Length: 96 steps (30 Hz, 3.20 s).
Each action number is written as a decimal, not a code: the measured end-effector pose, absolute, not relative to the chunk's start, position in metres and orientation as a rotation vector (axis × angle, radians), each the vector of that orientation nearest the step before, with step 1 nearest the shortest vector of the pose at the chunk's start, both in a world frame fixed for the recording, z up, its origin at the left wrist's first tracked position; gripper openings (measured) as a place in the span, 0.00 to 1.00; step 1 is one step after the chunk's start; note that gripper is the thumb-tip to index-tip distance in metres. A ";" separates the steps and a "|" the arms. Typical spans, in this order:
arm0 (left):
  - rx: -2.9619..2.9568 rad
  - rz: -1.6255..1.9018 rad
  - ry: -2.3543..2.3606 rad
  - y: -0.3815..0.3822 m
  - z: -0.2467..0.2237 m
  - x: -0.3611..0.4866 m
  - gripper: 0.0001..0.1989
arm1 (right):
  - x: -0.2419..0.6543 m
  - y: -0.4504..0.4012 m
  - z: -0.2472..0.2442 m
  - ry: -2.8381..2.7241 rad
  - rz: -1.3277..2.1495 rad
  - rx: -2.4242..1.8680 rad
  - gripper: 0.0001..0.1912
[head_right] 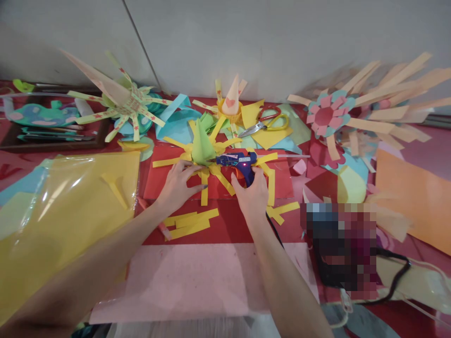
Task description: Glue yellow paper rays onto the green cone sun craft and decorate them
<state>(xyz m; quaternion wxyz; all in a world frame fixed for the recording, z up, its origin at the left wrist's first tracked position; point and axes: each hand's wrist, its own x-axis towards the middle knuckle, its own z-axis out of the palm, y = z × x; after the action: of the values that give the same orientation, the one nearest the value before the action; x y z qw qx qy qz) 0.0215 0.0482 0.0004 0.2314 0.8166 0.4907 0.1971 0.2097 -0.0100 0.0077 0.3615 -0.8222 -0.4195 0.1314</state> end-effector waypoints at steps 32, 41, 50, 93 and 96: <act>2.227 0.450 1.402 0.046 0.007 0.023 0.20 | 0.209 -0.011 0.007 -1.094 0.318 -2.138 0.24; 2.216 0.427 1.399 0.048 0.008 0.023 0.20 | 0.211 -0.012 0.007 -1.094 0.283 -2.018 0.24; 2.376 0.658 1.349 0.045 0.004 0.020 0.17 | 0.221 -0.017 0.013 -0.946 -0.134 -1.751 0.27; 2.219 1.402 1.204 0.096 0.101 0.069 0.07 | 0.251 -0.004 0.007 -0.649 0.028 -1.688 0.18; 2.211 1.346 1.248 0.102 0.082 0.074 0.09 | 0.247 -0.004 0.008 -0.657 0.065 -1.690 0.19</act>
<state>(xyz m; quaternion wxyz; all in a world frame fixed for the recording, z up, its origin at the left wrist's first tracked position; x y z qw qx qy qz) 0.0739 0.1018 0.0816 0.1334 0.7625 0.4304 0.4643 0.2471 -0.0040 0.0084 0.6160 -0.7337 -0.2852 0.0281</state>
